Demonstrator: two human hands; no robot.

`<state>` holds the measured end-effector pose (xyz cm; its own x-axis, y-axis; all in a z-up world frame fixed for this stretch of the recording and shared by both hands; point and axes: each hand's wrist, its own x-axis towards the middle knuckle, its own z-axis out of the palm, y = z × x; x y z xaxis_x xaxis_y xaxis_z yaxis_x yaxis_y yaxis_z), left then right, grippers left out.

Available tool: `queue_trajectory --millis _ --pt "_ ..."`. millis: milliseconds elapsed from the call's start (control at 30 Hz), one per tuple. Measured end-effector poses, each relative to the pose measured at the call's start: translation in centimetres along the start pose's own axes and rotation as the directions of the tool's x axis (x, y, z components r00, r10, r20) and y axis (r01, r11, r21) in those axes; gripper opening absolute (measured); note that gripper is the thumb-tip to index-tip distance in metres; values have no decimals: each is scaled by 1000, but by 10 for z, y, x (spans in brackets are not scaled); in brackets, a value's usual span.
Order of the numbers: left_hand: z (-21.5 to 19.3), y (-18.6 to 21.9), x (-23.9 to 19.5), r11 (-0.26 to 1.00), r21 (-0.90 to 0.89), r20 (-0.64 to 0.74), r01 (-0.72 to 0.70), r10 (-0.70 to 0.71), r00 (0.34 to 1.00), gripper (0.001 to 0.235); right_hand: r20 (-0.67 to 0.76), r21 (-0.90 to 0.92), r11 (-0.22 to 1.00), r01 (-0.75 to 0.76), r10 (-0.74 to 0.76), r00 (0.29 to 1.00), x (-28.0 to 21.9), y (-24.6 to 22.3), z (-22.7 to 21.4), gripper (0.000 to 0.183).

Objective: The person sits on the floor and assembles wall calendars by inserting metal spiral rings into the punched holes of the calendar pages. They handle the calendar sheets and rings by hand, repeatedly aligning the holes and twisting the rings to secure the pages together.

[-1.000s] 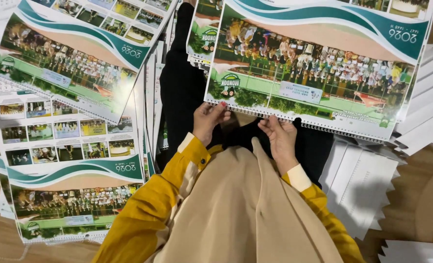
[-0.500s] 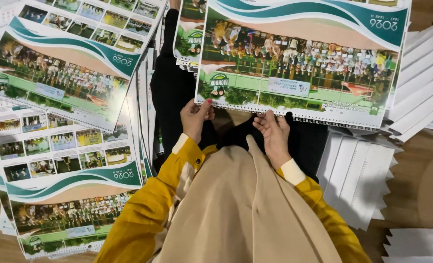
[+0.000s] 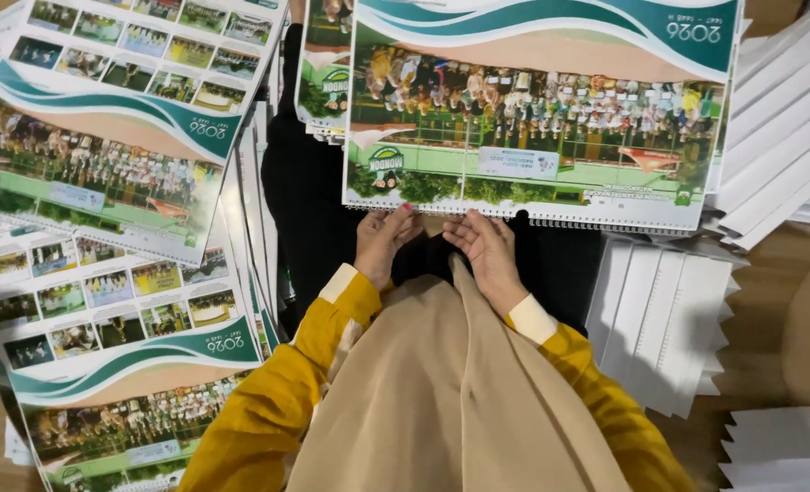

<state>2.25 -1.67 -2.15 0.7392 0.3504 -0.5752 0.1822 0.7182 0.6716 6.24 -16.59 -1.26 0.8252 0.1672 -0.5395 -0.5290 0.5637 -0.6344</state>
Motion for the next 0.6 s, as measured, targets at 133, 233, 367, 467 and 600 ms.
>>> queue_trajectory --millis 133,233,367,467,600 --pt "21 0 -13 990 131 92 55 -68 993 36 38 -6 1000 19 -18 999 2 3 -6 15" --pt "21 -2 -10 992 120 65 37 -45 997 33 108 -74 997 0 8 994 -2 -10 -19 15" --pt "-2 -1 -9 997 43 -36 -67 68 997 25 342 73 996 -46 19 940 -20 -37 -70 7" --pt "-6 17 -12 994 -82 -57 -66 61 996 27 252 315 949 14 -97 963 -10 -35 -143 6" --pt "-1 7 -13 996 42 -58 80 -78 995 29 -58 438 874 213 -209 976 -18 -79 -186 59"
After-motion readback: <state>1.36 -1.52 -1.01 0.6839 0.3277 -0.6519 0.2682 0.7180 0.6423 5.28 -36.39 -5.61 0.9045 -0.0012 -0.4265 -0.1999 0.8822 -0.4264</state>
